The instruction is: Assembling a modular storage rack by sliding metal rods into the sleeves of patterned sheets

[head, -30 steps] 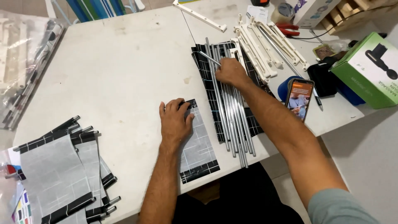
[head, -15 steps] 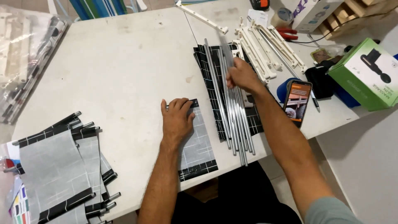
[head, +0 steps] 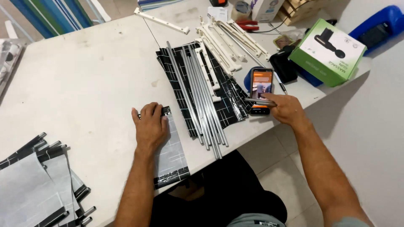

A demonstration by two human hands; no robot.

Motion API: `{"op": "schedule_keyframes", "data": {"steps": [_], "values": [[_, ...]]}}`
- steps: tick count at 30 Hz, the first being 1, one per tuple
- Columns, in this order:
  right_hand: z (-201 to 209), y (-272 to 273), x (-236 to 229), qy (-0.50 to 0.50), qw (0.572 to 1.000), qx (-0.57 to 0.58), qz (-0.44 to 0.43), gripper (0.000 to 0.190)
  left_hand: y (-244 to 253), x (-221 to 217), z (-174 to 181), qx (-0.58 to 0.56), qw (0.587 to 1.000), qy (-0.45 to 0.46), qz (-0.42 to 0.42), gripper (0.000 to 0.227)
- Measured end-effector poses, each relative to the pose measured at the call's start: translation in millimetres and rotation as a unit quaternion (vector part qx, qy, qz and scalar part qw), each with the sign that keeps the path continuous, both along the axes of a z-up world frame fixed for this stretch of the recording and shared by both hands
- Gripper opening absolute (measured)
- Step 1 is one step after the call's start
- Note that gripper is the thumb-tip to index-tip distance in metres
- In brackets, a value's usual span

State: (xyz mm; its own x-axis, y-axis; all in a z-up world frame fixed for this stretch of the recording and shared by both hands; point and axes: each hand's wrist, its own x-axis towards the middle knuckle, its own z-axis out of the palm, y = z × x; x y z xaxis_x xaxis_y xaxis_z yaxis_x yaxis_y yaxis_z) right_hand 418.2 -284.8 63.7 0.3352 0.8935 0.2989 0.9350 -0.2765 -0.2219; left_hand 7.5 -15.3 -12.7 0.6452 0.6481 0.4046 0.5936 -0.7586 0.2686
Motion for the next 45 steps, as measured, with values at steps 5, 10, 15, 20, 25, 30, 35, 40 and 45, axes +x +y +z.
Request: {"op": "schedule_keyframes", "data": {"steps": [5, 10, 15, 20, 25, 30, 35, 40, 45], "values": [[5, 2, 5, 0.004, 0.998, -0.046, -0.044, 0.045, -7, -5, 13, 0.016, 0.999, 0.039, 0.001, 0.047], [7, -1, -20, 0.146, 0.979, 0.057, -0.129, 0.026, -31, -39, 12, -0.038, 0.983, 0.175, -0.033, 0.052], [-23, -11, -112, 0.293, 0.953, 0.021, -0.074, 0.043, -63, -51, 27, -0.034, 0.995, 0.089, -0.022, 0.043], [-19, -3, -200, 0.283, 0.957, -0.054, 0.03, 0.015, -75, -62, 18, 0.011, 1.0, 0.028, -0.005, 0.037], [-7, 12, -227, 0.14, 0.982, -0.101, 0.077, 0.024, -69, -50, 31, -0.01, 0.999, 0.021, -0.024, 0.045], [-12, 10, -232, 0.197, 0.973, -0.103, 0.06, 0.022, -69, -49, 33, -0.012, 0.998, 0.047, -0.04, 0.041], [-13, 6, -237, 0.253, 0.96, -0.099, 0.069, 0.025, -67, -50, 18, 0.013, 0.999, 0.032, -0.036, 0.025], [-10, 4, -241, 0.265, 0.957, -0.088, 0.074, 0.025, -65, -55, -1, 0.034, 0.998, 0.001, -0.045, 0.029], [-3, -4, -237, 0.278, 0.956, -0.068, 0.072, 0.027, -65, -52, 15, 0.077, 0.995, -0.012, -0.057, 0.046]]}}
